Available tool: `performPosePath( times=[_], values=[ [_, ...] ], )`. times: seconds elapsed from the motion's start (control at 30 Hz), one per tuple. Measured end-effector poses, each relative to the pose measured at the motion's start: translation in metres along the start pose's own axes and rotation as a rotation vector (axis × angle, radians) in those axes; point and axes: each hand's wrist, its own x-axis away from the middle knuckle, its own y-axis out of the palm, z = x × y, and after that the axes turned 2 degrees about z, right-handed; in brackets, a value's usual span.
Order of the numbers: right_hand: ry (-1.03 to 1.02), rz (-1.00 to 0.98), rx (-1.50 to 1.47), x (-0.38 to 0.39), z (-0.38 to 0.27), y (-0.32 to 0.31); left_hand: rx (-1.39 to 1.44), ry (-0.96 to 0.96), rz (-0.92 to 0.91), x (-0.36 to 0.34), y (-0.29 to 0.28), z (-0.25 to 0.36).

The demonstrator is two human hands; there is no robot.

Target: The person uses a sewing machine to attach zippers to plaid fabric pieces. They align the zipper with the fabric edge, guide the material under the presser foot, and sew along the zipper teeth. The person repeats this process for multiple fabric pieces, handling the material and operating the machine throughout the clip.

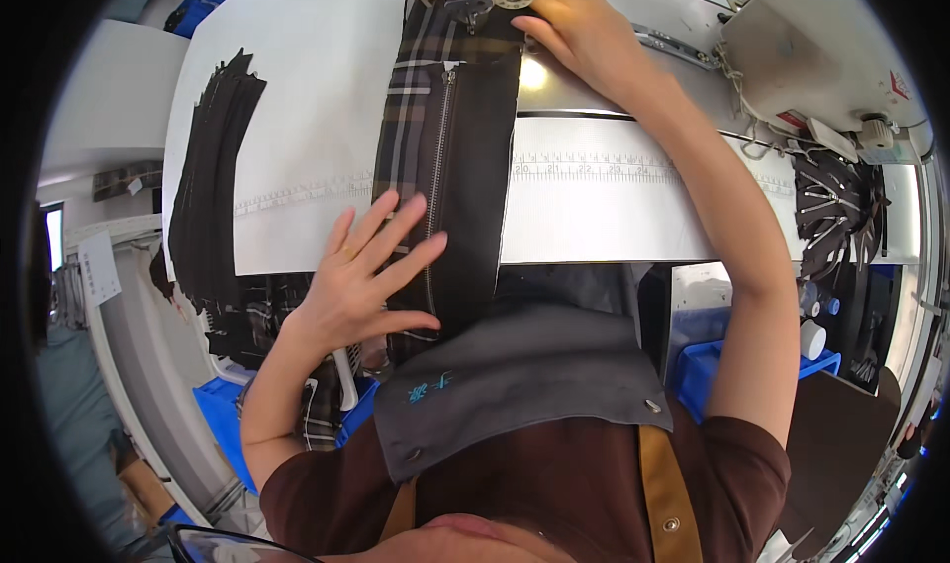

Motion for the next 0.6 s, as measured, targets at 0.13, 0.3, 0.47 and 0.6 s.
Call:
performPosePath(
  times=[0.13, 0.3, 0.47, 0.6],
  values=[
    [-0.108, 0.06, -0.075, 0.029, -0.036, -0.021, -0.298, 0.038, 0.038, -0.02, 0.038, 0.005],
    [-0.481, -0.199, -0.026, 0.0, -0.073, -0.019, -0.486, 0.035, 0.275, -0.037, 0.079, 0.023],
    [-0.7, -0.369, 0.131, -0.035, -0.081, -0.022, -0.446, 0.016, 0.279, -0.041, 0.078, 0.028],
    [-0.646, -0.4, 0.135, -0.031, -0.083, -0.027, -0.437, 0.024, 0.234, -0.04, 0.073, 0.026]
  ],
)
